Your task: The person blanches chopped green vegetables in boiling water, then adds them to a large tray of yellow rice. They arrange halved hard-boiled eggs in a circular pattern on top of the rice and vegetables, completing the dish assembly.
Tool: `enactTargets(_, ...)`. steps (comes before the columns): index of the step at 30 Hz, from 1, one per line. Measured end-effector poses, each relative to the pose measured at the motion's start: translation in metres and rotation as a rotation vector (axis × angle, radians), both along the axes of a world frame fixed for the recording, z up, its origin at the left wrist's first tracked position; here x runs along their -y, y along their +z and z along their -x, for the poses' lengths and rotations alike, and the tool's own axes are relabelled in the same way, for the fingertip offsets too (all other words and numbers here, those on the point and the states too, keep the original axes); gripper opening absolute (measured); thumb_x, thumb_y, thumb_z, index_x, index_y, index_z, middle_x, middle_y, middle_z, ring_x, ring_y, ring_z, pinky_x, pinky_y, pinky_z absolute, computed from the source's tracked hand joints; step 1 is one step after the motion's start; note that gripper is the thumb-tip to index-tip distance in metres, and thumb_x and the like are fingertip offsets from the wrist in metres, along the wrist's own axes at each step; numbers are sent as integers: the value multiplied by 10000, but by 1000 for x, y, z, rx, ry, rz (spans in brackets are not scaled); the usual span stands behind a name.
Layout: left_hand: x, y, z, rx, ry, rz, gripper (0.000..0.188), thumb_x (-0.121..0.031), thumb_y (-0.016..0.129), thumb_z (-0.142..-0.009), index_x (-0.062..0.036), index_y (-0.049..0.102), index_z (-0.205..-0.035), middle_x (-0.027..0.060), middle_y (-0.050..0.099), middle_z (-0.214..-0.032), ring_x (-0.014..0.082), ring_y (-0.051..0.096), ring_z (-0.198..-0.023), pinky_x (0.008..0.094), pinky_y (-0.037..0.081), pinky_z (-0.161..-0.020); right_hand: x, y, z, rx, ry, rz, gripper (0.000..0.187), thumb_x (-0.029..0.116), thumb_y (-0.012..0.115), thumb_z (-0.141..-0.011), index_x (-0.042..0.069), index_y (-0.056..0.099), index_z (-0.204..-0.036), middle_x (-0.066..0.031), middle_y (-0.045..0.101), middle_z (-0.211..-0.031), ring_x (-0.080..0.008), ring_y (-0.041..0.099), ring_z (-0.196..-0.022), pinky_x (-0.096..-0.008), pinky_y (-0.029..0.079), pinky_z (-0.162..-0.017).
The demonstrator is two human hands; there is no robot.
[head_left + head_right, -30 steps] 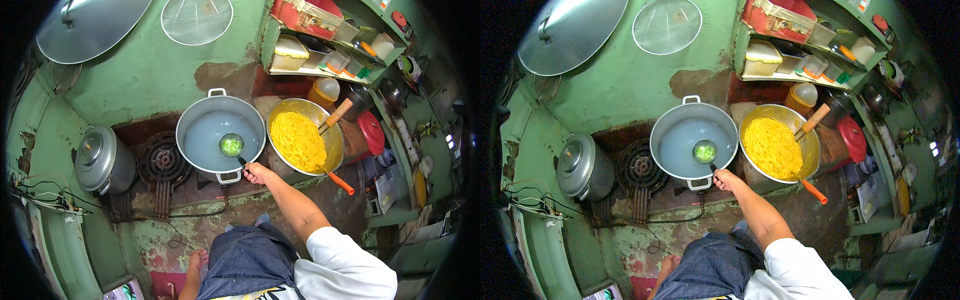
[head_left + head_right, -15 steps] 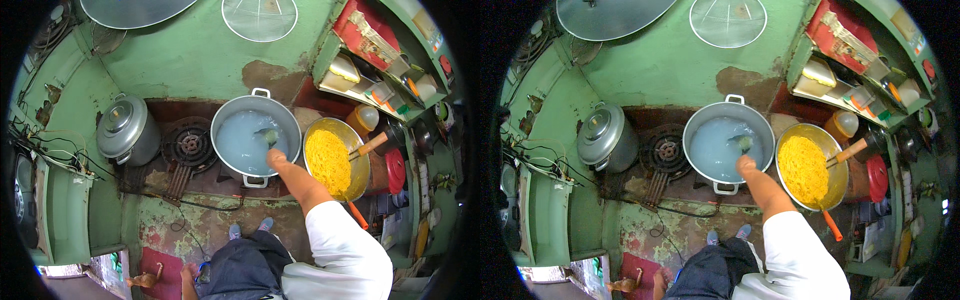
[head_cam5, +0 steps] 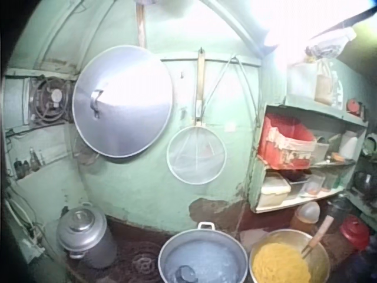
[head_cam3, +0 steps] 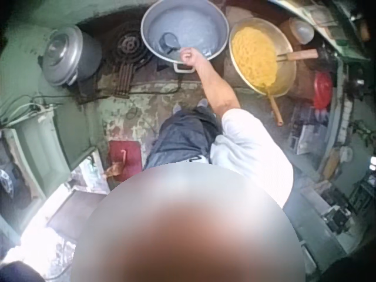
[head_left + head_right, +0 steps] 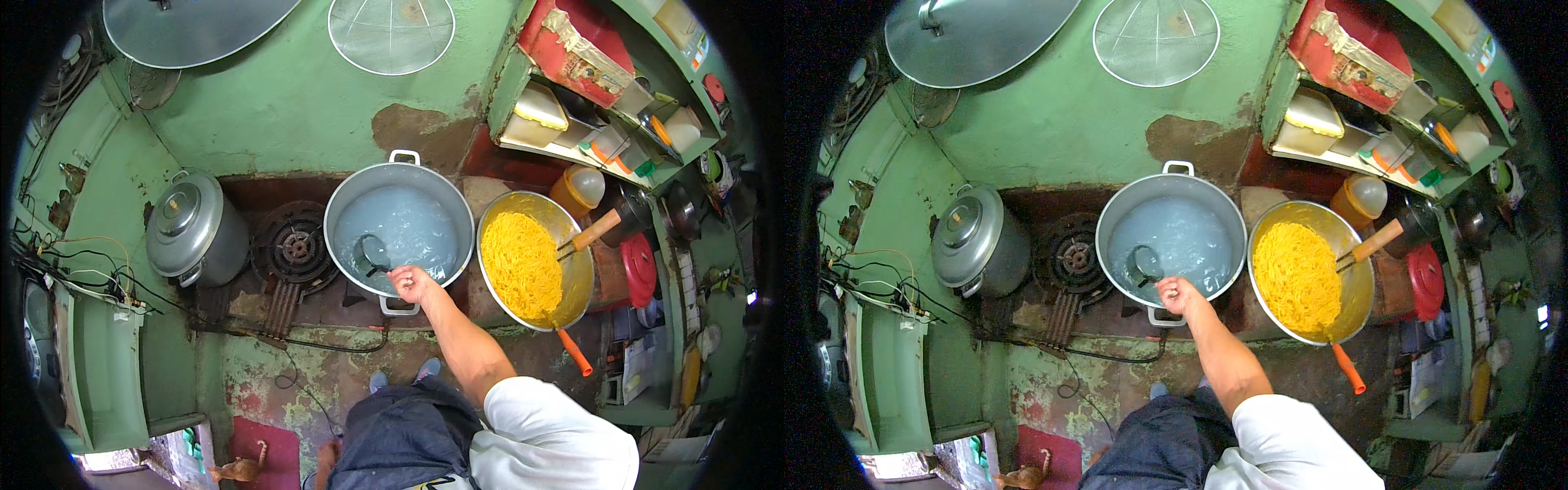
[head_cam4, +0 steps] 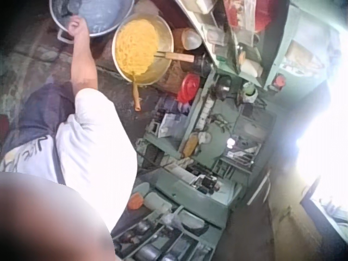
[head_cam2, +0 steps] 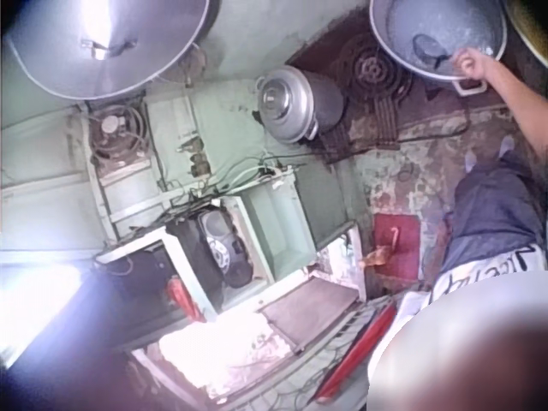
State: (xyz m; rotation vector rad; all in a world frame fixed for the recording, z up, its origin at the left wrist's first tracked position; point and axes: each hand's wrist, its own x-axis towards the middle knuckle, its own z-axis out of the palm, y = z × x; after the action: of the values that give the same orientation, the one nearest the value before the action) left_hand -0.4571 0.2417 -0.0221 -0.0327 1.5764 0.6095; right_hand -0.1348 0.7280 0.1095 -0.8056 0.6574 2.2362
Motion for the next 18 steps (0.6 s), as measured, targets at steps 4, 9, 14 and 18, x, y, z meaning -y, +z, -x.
enactTargets(4,-90,25,26,25,218,-150,259,-256,493,-910,-79,594,-1070,96,664,-942,219,647,-748,351,542,-591,-10,4,-43,-75,-206,50,188,22,354,-895,-82,397,-1045,35,423,-566,-42,383,-360,-186,254,-331)
enactTargets(9,-149,75,44,-224,197,-410,291,-272,479,-918,-66,565,-1106,84,649,-1003,197,640,-789,336,541,-613,-38,9,-85,389,164,-115,135,65,406,-876,35,454,-753,1,451,-587,-48,372,-402,-165,256,-340)
enactTargets(14,-105,53,29,-126,286,-265,268,-249,502,-906,-63,573,-1085,80,653,-959,192,630,-738,334,535,-611,-34,17,-80,1403,1196,-729,177,129,472,-879,-3,590,-874,-122,576,-695,-211,554,-571,-341,445,-488)
enactTargets(18,-21,12,8,126,210,-16,262,-252,496,-900,-41,588,-1023,79,653,-872,200,618,-670,334,519,-554,-16,17,-32,1811,1674,-1063,312,124,510,-840,-23,597,-1101,-270,595,-1003,-366,587,-954,-439,473,-794)
